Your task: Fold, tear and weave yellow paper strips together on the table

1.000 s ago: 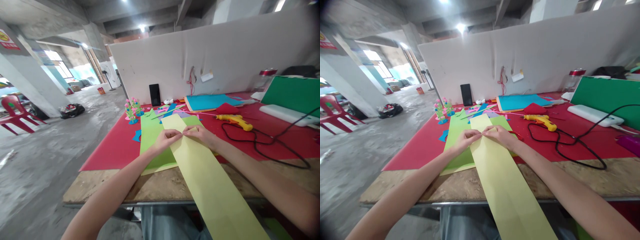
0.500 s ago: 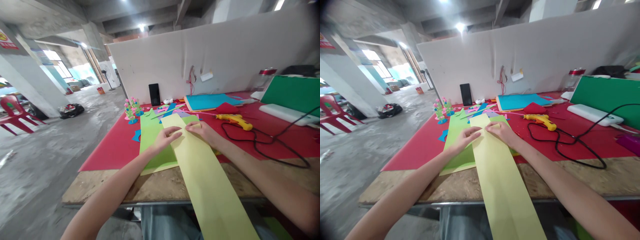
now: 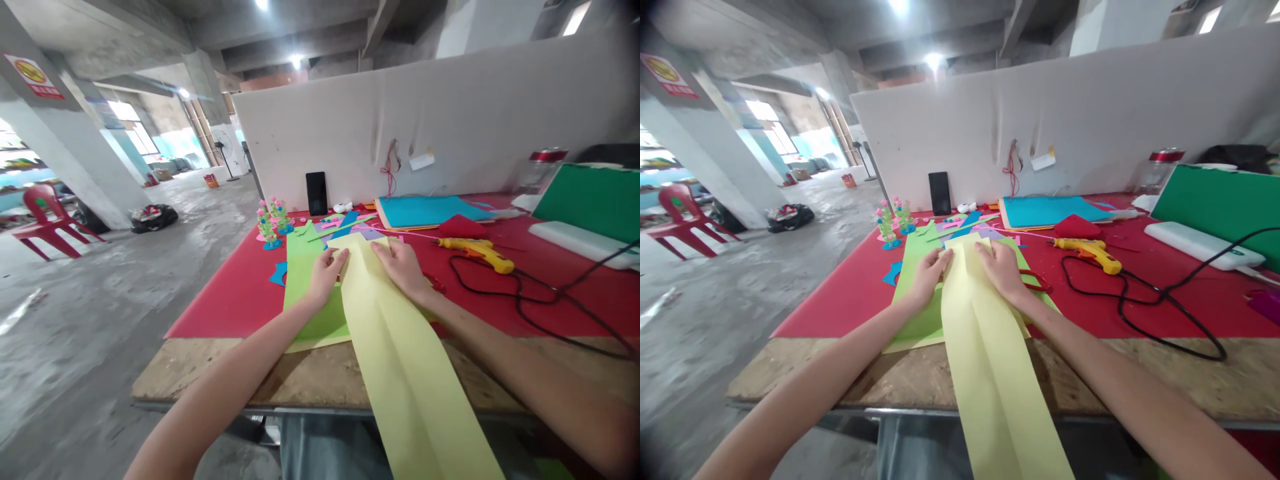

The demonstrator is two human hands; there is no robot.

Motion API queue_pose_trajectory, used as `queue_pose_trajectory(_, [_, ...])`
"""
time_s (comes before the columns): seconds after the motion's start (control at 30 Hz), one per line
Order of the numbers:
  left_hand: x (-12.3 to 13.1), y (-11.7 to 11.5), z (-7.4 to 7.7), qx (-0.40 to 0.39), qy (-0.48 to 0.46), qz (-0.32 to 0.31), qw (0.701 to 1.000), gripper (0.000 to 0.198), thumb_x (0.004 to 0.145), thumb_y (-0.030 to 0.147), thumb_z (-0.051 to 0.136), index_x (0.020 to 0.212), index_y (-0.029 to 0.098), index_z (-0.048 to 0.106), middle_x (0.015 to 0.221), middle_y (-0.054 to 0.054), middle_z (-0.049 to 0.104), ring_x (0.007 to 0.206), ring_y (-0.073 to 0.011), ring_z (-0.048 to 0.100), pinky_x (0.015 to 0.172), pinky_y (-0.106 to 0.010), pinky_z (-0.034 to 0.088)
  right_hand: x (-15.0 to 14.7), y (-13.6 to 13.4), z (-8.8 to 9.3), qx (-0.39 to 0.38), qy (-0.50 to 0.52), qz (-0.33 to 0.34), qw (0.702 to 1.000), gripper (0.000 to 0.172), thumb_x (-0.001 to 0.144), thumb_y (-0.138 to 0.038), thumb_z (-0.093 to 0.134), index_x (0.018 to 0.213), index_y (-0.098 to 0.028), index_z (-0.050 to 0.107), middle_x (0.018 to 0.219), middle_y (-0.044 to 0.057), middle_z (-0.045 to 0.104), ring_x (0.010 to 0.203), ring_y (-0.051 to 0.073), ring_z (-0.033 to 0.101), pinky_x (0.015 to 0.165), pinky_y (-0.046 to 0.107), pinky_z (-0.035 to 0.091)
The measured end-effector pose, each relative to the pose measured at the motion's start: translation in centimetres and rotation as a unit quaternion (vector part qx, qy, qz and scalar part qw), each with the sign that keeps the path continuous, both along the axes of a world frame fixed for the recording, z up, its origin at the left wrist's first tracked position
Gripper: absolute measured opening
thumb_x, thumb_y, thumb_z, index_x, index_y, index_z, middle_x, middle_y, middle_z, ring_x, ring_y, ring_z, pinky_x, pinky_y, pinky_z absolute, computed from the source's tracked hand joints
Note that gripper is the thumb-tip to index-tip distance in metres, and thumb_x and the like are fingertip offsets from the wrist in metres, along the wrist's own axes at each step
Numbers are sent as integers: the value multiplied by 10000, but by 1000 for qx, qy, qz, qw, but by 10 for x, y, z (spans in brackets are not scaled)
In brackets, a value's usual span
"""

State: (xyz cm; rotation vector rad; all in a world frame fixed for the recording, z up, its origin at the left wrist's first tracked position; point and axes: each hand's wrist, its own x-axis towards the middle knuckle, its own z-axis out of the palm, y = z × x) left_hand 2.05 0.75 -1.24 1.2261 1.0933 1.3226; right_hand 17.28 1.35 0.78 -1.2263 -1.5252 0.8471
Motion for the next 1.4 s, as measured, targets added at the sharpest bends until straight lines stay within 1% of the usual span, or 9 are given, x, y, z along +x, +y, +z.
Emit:
queue_pose_trajectory(0.1, [-5, 6, 1, -10, -24, 19, 999, 354, 662, 472, 588, 830, 164, 542, 636, 19, 518, 502, -68, 474, 446, -164, 375, -14, 13, 6, 69, -66, -49, 994, 324, 788, -357, 469, 533, -175, 386, 547, -15, 418, 562, 120, 405, 527, 243, 313])
queue_pose_trajectory(0.23, [-18, 25, 5, -13, -33, 38, 999, 355, 653, 438, 616, 850, 153, 542, 715, -7, 569, 557, -88, 525, 476, -180, 399, -27, 35, 10, 106, -137, -70, 982, 277, 831, -340, 452, 654, -132, 497, 642, -14, 489, 595, 97, 460, 592, 253, 392])
queue_pose_trajectory(0.4, [-25, 49, 7, -41, 8, 56, 998, 307, 765, 388, 531, 911, 119, 539, 789, -32, 578, 626, -105, 551, 550, -239, 460, -32, 67, 0, 101, -190, -84, 973, 223, 846, -316, 455, 866, -111, 541, 800, 20, 549, 686, 113, 532, 636, 286, 453])
queue_pose_trajectory(0.5, [-18, 60, 4, -55, 58, 74, 994, 286, 827, 349, 455, 965, 108, 525, 869, -51, 570, 706, -124, 559, 620, -293, 480, -32, 83, -7, 92, -201, -94, 971, 228, 846, -310, 459, 925, -109, 534, 850, 33, 553, 720, 123, 542, 644, 295, 465])
queue_pose_trajectory(0.63, [-5, 72, -5, -43, 136, 128, 981, 281, 825, 333, 461, 979, 107, 527, 937, -54, 556, 803, -164, 554, 690, -334, 474, -27, 97, -16, 83, -204, -104, 970, 231, 848, -306, 455, 960, -117, 527, 893, 43, 551, 742, 127, 544, 652, 300, 470])
queue_pose_trajectory(0.77, [0, 76, -15, -16, 193, 183, 964, 289, 821, 341, 463, 974, 105, 533, 945, -46, 553, 827, -183, 550, 705, -343, 469, -24, 100, -31, 73, -204, -116, 969, 235, 847, -302, 459, 975, -116, 524, 905, 46, 551, 752, 131, 547, 656, 304, 473])
queue_pose_trajectory(0.93, [-3, 72, -21, -2, 233, 222, 947, 291, 824, 345, 458, 970, 105, 533, 931, -47, 557, 811, -175, 553, 698, -339, 470, -26, 92, -42, 67, -195, -127, 970, 240, 853, -313, 447, 965, -117, 529, 901, 46, 554, 756, 131, 548, 664, 307, 472])
queue_pose_trajectory(1.17, [-2, 73, -22, -3, 252, 234, 939, 286, 824, 343, 458, 956, 102, 536, 906, -41, 561, 783, -166, 557, 675, -323, 476, -32, 83, -43, 49, -168, -158, 972, 247, 853, -320, 444, 965, -117, 529, 901, 48, 555, 760, 132, 548, 671, 313, 469])
queue_pose_trajectory(1.4, [-10, 76, -24, -27, 224, 242, 944, 273, 832, 337, 446, 947, 105, 534, 883, -41, 561, 750, -146, 556, 648, -304, 477, -24, 87, -47, 32, -126, -204, 970, 247, 855, -324, 437, 961, -120, 526, 897, 47, 549, 753, 130, 541, 668, 310, 461])
